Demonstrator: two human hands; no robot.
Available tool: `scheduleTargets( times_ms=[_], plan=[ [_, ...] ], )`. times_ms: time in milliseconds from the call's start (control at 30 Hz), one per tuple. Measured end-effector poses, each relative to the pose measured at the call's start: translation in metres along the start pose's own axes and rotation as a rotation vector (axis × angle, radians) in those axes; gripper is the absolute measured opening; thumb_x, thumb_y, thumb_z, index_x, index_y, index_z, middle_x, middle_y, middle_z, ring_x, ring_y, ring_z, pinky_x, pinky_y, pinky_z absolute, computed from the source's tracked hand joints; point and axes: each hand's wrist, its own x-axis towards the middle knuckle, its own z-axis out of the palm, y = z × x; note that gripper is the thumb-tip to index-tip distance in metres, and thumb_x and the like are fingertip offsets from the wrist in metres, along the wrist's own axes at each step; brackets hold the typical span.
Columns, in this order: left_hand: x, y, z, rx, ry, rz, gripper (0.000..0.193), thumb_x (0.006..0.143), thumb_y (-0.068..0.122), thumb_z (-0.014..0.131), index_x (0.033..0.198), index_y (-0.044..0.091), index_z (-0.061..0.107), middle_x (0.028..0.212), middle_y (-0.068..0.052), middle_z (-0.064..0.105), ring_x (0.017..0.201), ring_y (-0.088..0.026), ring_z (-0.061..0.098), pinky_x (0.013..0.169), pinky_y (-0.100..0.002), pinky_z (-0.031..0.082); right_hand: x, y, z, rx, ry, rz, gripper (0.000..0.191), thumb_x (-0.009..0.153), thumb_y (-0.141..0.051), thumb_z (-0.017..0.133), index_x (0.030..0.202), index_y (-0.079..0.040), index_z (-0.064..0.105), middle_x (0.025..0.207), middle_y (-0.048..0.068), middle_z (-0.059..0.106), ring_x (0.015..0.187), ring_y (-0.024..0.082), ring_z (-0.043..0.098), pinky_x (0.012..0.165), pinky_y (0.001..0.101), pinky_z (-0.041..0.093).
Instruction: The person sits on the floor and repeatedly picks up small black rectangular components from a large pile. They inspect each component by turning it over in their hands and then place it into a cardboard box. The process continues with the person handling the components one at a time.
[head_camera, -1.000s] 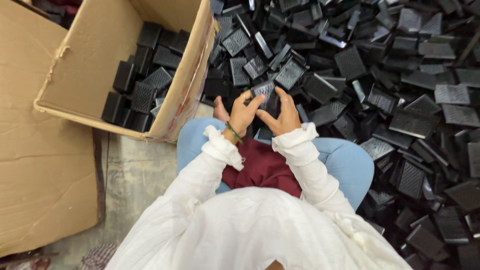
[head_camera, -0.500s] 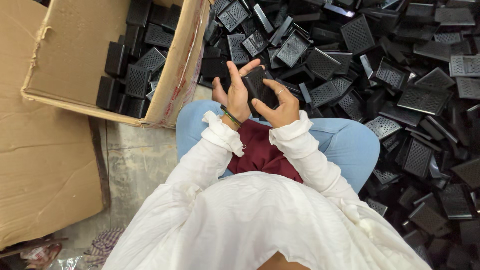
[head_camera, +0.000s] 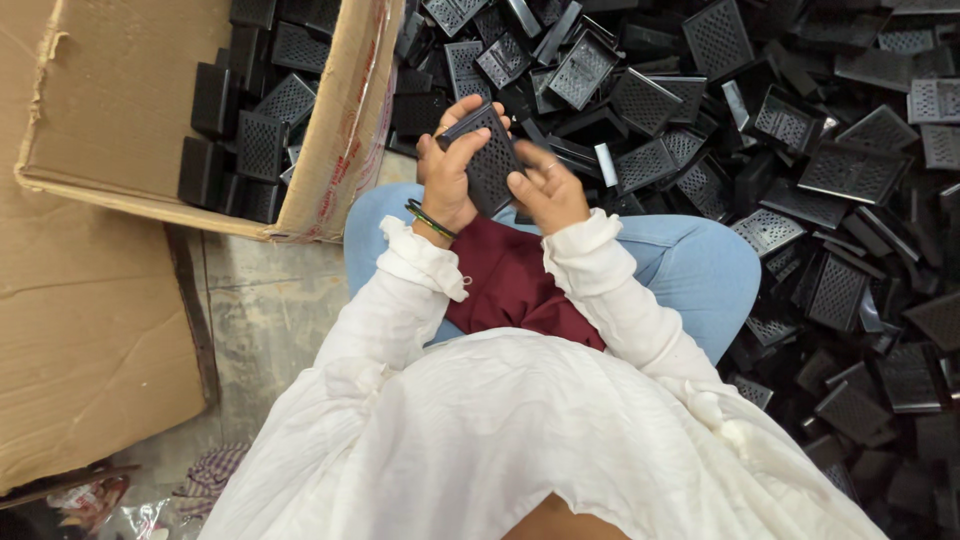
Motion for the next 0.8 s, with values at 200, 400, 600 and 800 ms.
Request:
scheduleTargets(
  times_ms=[200, 400, 600, 800],
  plan=[
    [-0.021, 0.001, -0.003, 0.673, 0.050, 0.037, 0.040, 0.100, 0.022, 0.072, 0.130, -0.001, 0.058, 0.119, -0.011, 0.069, 0.105, -0.015, 0.067, 0.093, -0.030, 0.056, 0.002, 0.017, -0.033, -0.089, 0.121, 0.054, 0.048, 0.097, -0.002, 0.074, 0.138, -0.003, 0.049, 0.110, 0.012, 0.072, 0.094, 0.017, 0.070, 0.080, 0.0336, 0.061],
    [-0.015, 0.083, -0.038, 0.376, 0.304, 0.203, 0.044, 0.109, 0.040, 0.066, 0.121, -0.002, 0.062, 0.111, -0.007, 0.063, 0.097, -0.014, 0.058, 0.085, -0.033, 0.050, 0.009, -0.013, -0.086, -1.268, 0.251, -0.222, 0.045, 0.091, -0.009, 0.083, 0.131, -0.007, 0.063, 0.117, 0.016, 0.074, 0.107, 0.030, 0.072, 0.093, 0.0414, 0.058],
    [-0.003, 0.082, -0.037, 0.025, 0.207, -0.011, 0.041, 0.103, 0.042, 0.063, 0.122, 0.005, 0.061, 0.113, -0.007, 0.069, 0.105, -0.019, 0.067, 0.094, -0.035, 0.057, 0.038, -0.029, -0.128, -1.662, 0.315, 0.530, 0.046, 0.085, -0.017, 0.073, 0.127, -0.011, 0.057, 0.117, 0.021, 0.065, 0.111, 0.042, 0.061, 0.092, 0.0559, 0.045],
    [-0.012, 0.014, -0.033, 0.551, 0.125, -0.067, 0.032, 0.101, 0.021, 0.074, 0.123, 0.001, 0.063, 0.112, -0.003, 0.067, 0.102, -0.011, 0.064, 0.089, -0.025, 0.053, 0.025, -0.050, -0.145, -1.471, 0.542, -0.428, 0.039, 0.090, 0.002, 0.061, 0.127, -0.009, 0.064, 0.113, 0.022, 0.071, 0.103, 0.043, 0.068, 0.090, 0.0476, 0.053]
  ],
)
